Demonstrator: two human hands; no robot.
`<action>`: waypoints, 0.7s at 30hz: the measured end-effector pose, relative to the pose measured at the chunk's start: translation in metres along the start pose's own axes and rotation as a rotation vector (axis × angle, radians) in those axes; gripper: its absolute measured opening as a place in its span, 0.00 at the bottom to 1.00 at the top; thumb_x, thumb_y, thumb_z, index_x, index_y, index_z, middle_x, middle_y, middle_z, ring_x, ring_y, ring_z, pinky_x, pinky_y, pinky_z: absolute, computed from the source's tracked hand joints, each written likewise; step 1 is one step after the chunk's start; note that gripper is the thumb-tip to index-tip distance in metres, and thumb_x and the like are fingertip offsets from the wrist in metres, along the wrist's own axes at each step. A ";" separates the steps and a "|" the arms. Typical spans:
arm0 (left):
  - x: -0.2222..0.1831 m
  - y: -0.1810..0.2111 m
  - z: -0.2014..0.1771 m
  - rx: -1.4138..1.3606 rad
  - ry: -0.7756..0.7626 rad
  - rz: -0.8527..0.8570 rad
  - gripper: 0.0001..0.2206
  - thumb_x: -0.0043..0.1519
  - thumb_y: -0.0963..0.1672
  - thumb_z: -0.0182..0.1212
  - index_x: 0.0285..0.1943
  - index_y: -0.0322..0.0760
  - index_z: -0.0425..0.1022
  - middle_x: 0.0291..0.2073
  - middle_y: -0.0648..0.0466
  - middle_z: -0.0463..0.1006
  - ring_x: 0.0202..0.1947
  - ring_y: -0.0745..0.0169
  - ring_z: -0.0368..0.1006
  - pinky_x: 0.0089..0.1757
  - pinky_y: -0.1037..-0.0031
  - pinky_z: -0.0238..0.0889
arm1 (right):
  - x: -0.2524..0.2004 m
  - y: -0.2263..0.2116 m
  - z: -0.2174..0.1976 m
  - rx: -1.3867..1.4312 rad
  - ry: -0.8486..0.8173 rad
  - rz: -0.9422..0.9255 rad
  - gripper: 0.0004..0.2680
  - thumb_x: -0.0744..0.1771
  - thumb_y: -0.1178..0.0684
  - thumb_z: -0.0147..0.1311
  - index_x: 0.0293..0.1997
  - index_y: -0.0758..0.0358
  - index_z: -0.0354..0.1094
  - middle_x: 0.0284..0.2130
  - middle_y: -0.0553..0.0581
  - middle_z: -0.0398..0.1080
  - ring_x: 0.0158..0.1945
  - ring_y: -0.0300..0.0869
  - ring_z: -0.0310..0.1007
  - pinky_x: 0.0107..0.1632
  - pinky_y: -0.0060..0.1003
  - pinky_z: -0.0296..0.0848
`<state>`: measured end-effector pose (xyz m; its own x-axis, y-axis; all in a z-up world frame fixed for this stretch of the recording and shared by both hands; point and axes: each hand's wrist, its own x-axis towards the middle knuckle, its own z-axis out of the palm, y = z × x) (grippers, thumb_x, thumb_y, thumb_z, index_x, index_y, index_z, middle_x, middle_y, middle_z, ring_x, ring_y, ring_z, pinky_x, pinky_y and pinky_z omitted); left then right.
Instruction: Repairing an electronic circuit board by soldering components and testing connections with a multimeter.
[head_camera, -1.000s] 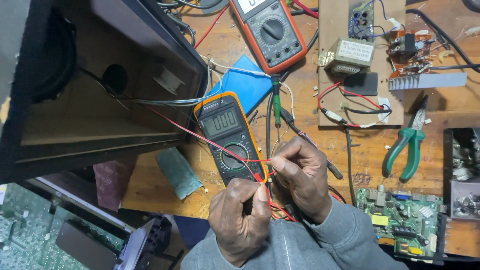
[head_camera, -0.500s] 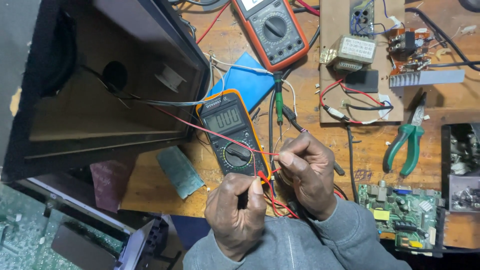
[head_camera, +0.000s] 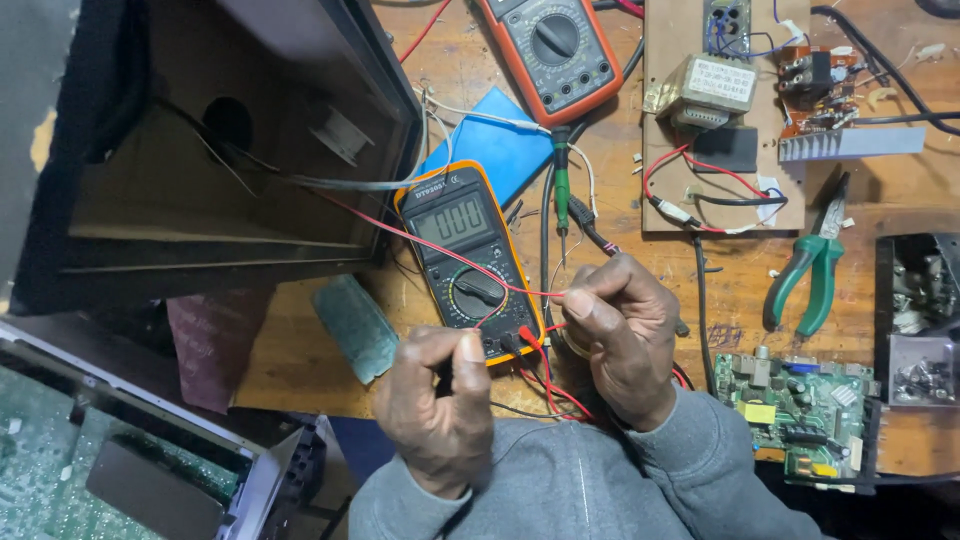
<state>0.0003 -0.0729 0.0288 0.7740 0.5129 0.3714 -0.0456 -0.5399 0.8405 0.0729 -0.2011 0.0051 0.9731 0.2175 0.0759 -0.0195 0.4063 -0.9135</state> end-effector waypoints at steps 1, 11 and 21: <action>0.000 -0.003 -0.001 -0.005 0.024 0.004 0.07 0.65 0.43 0.55 0.35 0.36 0.70 0.24 0.53 0.73 0.22 0.63 0.67 0.29 0.73 0.60 | 0.000 0.000 -0.001 -0.008 -0.002 -0.011 0.07 0.67 0.57 0.50 0.30 0.62 0.55 0.16 0.51 0.50 0.16 0.32 0.44 0.20 0.28 0.45; -0.004 0.007 0.001 -0.077 -0.064 0.159 0.06 0.65 0.41 0.55 0.35 0.34 0.70 0.22 0.51 0.73 0.19 0.59 0.69 0.26 0.70 0.61 | -0.008 -0.010 0.009 -0.131 0.008 -0.047 0.07 0.67 0.56 0.51 0.30 0.61 0.59 0.16 0.48 0.51 0.19 0.32 0.47 0.25 0.29 0.49; -0.015 0.006 0.000 -0.148 -0.121 0.187 0.09 0.67 0.43 0.52 0.35 0.34 0.70 0.23 0.50 0.74 0.19 0.57 0.71 0.26 0.69 0.63 | -0.027 -0.002 -0.001 -0.407 -0.036 -0.133 0.05 0.66 0.55 0.54 0.31 0.62 0.66 0.22 0.54 0.64 0.26 0.40 0.63 0.34 0.34 0.64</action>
<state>-0.0117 -0.0839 0.0277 0.8128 0.3250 0.4835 -0.2798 -0.5102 0.8133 0.0472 -0.2088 0.0049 0.9524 0.2203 0.2106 0.2044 0.0511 -0.9776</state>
